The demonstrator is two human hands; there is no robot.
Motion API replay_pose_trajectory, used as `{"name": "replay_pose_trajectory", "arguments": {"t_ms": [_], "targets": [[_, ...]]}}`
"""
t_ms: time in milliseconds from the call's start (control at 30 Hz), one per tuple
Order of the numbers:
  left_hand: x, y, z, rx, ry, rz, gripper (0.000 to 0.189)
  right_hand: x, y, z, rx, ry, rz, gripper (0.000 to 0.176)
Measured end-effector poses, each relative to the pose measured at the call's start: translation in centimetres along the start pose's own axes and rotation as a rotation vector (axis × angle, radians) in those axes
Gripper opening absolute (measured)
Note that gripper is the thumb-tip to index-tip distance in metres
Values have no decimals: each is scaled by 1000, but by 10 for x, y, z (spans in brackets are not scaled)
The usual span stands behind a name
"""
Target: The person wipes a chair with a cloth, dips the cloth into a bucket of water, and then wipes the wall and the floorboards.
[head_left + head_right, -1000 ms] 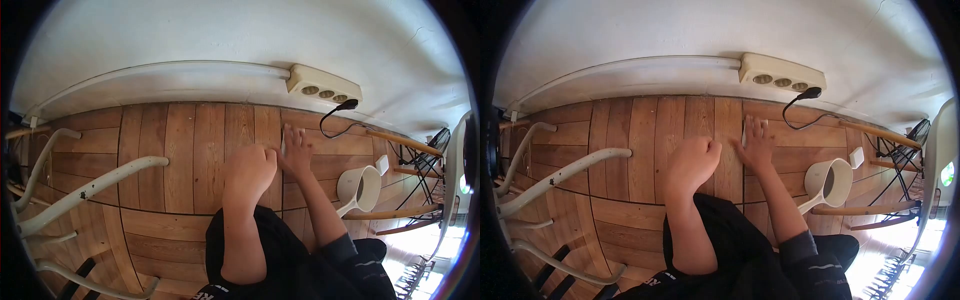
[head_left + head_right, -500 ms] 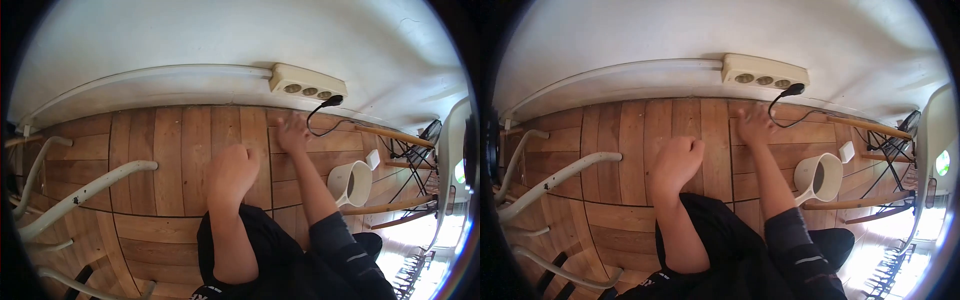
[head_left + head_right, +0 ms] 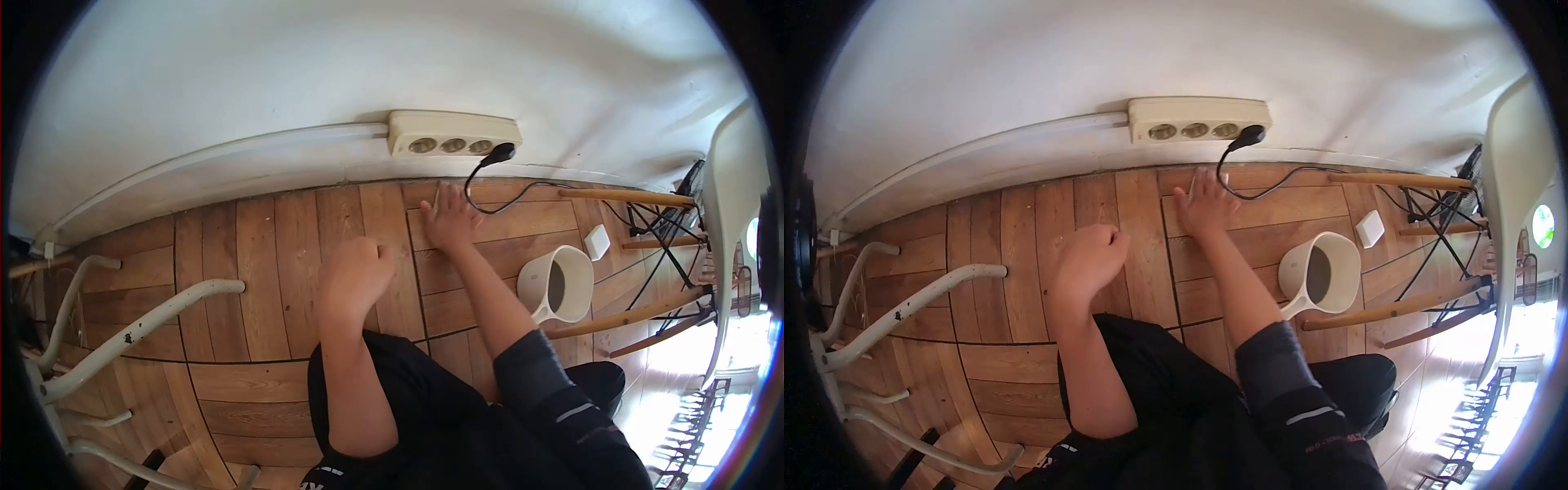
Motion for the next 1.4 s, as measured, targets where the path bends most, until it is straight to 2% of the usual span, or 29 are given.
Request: {"name": "replay_pose_trajectory", "arguments": {"t_ms": [67, 133, 200, 233, 300, 333, 400, 533, 600, 633, 700, 767, 833, 867, 933, 967, 1033, 1100, 1167, 1233, 1300, 1333, 1400], "targets": [[4, 12, 9, -19, 48, 30, 35, -2, -1, -15, -31, 92, -81, 73], [22, 22, 15, -44, 101, 65, 34, 1, 0, -27, -31, 79, -61, 72], [51, 54, 14, -306, 177, -67, 33, 7, 6, -40, -30, 65, -39, 70], [62, 61, 13, -307, 195, -54, 33, 7, 12, -48, -23, 34, -118, 67], [95, 95, 5, -388, 370, -218, 29, 9, 17, -67, -9, -25, -242, 61], [101, 109, 4, -386, 386, -203, 29, 10, 24, -80, -10, -61, -244, 59], [126, 139, -2, -384, 575, -242, 23, 10, 22, -109, -6, -122, -232, 55], [146, 178, -29, -301, 667, -241, 26, 18, 22, -168, -21, -249, -145, 47], [135, 207, -41, -415, 480, -270, 40, 31, 13, -196, -64, -321, -50, 48], [133, 220, -43, -404, 490, -258, 40, 35, 10, -210, -128, -392, 37, 49], [153, 226, -55, -275, 771, -320, 46, 46, 6, -221, -103, -451, 10, 46], [160, 229, -65, -314, 730, -273, 42, 59, 5, -230, -77, -505, -22, 44], [149, 245, -73, -485, 480, -308, 38, 76, -2, -240, -96, -539, 80, 41], [154, 242, -79, -480, 485, -303, 38, 86, -6, -245, -88, -542, 80, 41], [160, 234, -88, -460, 449, -296, 33, 118, -5, -247, -342, -368, 369, 33], [152, 242, -89, -456, 453, -293, 33, 125, -22, -253, -336, -371, 369, 33], [140, 248, -84, -182, 728, -220, 35, 148, -41, -268, -614, -271, 172, 36], [126, 259, -82, -151, 742, -280, 36, 165, -73, -271, -671, -316, 201, 39], [130, 246, -90, -121, 752, -344, 36, 190, -85, -273, -735, -361, 227, 43], [146, 237, -113, -269, 824, -226, 41, 211, -127, -259, -595, -419, 753, 47], [137, 230, -116, -263, 766, -127, 44, 233, -166, -245, -420, -352, 1069, 45], [132, 227, -117, -266, 708, -28, 46, 236, -168, -242, -421, -359, 1071, 45], [129, 216, -124, -283, 667, 4, 44, 277, -164, -220, -299, 8, 1454, 38]]}}
Point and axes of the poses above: each hand's wrist, its own z-axis towards the middle knuckle, its own y-axis out of the palm, x = y × z, the point moved 10 cm from there along z, towards the middle knuckle, and after that the axes turned 12 degrees about y, right-handed, at the moved point
